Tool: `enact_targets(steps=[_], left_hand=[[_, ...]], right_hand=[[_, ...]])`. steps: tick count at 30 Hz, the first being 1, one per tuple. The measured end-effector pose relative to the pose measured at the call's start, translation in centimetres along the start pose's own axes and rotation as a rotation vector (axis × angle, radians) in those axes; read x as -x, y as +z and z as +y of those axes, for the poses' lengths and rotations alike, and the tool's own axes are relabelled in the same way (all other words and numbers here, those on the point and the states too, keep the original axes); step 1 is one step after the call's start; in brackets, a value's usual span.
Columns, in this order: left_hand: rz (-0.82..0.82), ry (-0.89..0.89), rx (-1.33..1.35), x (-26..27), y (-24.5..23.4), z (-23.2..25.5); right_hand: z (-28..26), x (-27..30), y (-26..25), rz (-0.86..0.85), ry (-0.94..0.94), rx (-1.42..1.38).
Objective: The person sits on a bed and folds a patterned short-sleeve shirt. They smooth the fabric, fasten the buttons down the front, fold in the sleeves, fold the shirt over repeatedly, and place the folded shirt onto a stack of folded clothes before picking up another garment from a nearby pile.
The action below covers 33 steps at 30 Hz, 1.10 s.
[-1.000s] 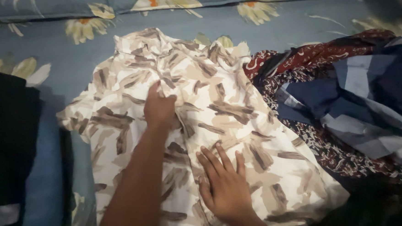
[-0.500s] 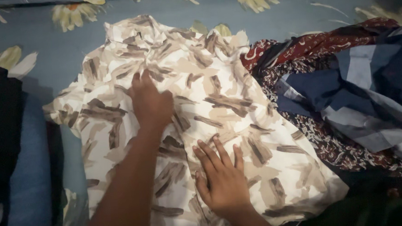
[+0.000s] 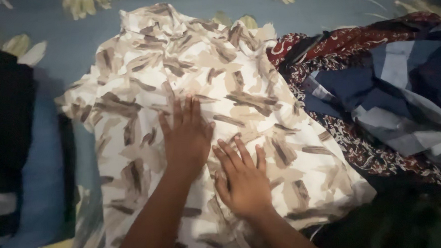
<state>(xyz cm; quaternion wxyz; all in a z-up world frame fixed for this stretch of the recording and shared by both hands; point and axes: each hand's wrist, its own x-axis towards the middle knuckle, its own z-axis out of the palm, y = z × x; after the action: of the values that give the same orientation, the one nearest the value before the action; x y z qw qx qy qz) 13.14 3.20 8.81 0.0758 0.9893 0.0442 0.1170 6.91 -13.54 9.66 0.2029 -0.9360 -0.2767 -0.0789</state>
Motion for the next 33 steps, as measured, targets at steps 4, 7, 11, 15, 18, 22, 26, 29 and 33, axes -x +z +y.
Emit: enact_targets(steps=[4,7,11,15,18,22,26,29,33], left_hand=[[-0.013,0.017,-0.138,2.6,-0.5,1.0],[-0.074,0.049,-0.153,6.6,-2.2,1.6],[-0.183,0.020,-0.079,12.1,-5.0,2.9],[-0.471,-0.037,-0.087,15.3,-7.8,4.4],[-0.591,-0.063,-0.044,17.0,-10.0,4.9],[-0.699,-0.244,0.063,18.4,-12.6,4.5],[-0.563,-0.405,0.065,19.8,-13.9,3.1],[-0.549,-0.465,0.061,20.9,-13.6,2.4],[-0.436,-0.582,0.125,21.1,-13.1,2.1]], right_hand=[[0.2,0.5,0.3,0.006,-0.015,-0.008],[0.4,1.2,0.1,0.002,-0.037,0.024],[-0.9,5.3,-0.8,-0.161,-0.055,0.012],[-2.4,9.7,-2.6,-0.311,-0.149,0.012],[-3.3,12.1,-4.1,-0.406,-0.204,0.014],[-3.9,13.7,-5.4,-0.503,-0.217,0.075],[-4.4,14.0,-5.8,-0.552,-0.228,0.156],[-4.6,14.2,-5.6,-0.599,-0.191,0.192],[-4.4,14.3,-5.7,-0.616,-0.176,0.175]])
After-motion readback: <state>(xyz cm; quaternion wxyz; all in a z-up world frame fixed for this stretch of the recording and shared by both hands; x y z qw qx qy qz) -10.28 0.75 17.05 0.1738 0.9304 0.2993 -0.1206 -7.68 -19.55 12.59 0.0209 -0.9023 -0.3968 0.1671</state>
